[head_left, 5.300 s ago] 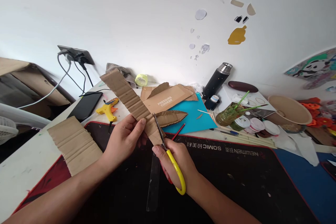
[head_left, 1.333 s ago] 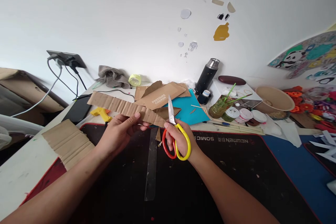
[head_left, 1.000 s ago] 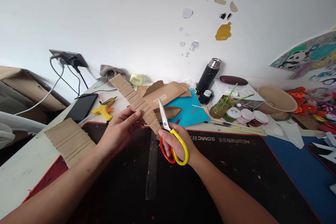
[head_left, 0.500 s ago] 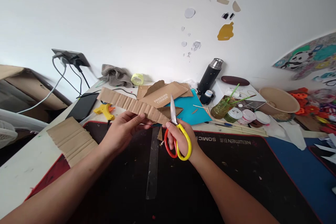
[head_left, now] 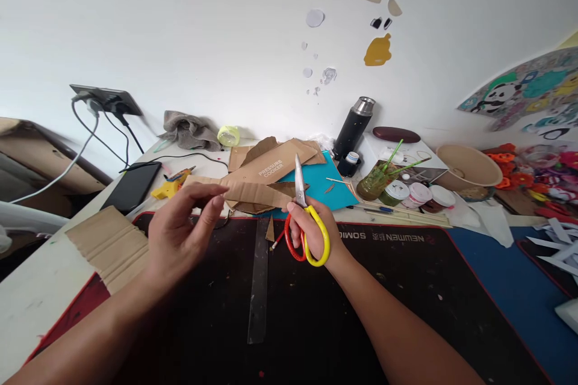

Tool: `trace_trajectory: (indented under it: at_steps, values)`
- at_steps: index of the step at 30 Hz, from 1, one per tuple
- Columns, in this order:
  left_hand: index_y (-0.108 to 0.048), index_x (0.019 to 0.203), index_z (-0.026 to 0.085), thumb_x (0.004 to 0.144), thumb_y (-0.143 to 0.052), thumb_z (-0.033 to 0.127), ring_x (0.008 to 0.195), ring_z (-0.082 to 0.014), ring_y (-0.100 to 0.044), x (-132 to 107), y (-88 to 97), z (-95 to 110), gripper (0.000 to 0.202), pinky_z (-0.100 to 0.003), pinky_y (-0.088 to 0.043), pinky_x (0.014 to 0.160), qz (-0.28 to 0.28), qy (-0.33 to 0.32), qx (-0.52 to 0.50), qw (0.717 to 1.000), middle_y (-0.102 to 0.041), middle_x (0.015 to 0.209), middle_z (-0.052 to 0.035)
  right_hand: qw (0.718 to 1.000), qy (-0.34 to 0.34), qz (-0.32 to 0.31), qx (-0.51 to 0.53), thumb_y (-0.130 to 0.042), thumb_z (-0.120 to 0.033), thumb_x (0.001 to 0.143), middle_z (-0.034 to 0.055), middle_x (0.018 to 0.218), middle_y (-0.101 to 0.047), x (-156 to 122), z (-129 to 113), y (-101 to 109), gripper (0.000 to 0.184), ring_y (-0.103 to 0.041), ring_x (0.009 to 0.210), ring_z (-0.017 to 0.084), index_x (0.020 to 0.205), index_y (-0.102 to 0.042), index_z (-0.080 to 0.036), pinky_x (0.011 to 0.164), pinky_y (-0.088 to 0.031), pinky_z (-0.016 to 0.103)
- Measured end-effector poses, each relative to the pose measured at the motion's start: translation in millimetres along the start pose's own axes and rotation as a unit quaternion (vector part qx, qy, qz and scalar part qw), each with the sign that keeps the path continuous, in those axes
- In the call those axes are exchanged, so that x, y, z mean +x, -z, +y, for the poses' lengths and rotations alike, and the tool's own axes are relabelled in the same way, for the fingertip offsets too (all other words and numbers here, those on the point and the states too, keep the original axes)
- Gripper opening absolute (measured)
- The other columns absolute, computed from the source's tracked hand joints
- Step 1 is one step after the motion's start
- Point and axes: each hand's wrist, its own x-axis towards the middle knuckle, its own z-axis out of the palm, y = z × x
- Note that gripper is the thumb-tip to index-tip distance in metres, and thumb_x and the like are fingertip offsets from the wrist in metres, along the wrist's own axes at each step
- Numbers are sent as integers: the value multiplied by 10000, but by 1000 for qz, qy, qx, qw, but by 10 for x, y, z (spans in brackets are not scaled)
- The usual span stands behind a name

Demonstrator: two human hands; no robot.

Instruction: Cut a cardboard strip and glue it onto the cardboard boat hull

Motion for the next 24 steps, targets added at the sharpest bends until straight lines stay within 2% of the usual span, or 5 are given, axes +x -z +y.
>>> trace_trajectory:
  at_steps: [4, 6, 13, 18, 24]
  values:
    - [-850, 892, 215, 955, -757, 660, 634, -195, -640, 38, -66, -96, 459, -282, -506, 600, -260, 110, 8, 959, -744, 726, -56, 998, 9, 48, 40, -786, -676, 867, -68, 470, -537, 2, -14, -10, 497, -489, 354, 127, 891, -697, -187, 376, -392, 245]
    - [-829, 1091, 205, 905, -784, 722, 632, -197, -657, 75, -123, -161, 552, -297, -530, 581, -302, 186, -49, 934, -789, 844, -70, 997, 12, 60, 51, -786, -684, 865, -68, 479, -541, -2, -21, -17, 513, -494, 357, 126, 905, -707, -179, 369, -391, 240]
    - [-747, 857, 172, 774, -940, 667, 732, -201, -696, 177, -187, -349, 538, -267, -531, 566, -126, 248, -204, 939, -760, 853, -79, 999, 9, 21, 23, -770, -649, 906, -82, 444, -532, -88, -4, -111, 463, -483, 345, 114, 855, -643, -207, 395, -417, 226]
    - [-731, 819, 181, 736, -974, 596, 779, -246, -757, 198, -194, -428, 489, -340, -629, 707, -96, 276, -232, 928, -785, 814, -92, 999, -16, -50, -6, -724, -651, 951, -91, 422, -527, -160, 69, -173, 462, -464, 325, 120, 945, -696, -190, 398, -412, 233]
    - [-689, 762, 189, 802, -898, 426, 634, -161, -666, 364, -118, -516, 319, -273, -570, 636, 8, 195, -247, 949, -683, 692, -15, 989, -50, -136, -4, -732, -782, 930, -52, 501, -609, -232, 61, -191, 625, -670, 467, 178, 1036, -732, -166, 536, -527, 266]
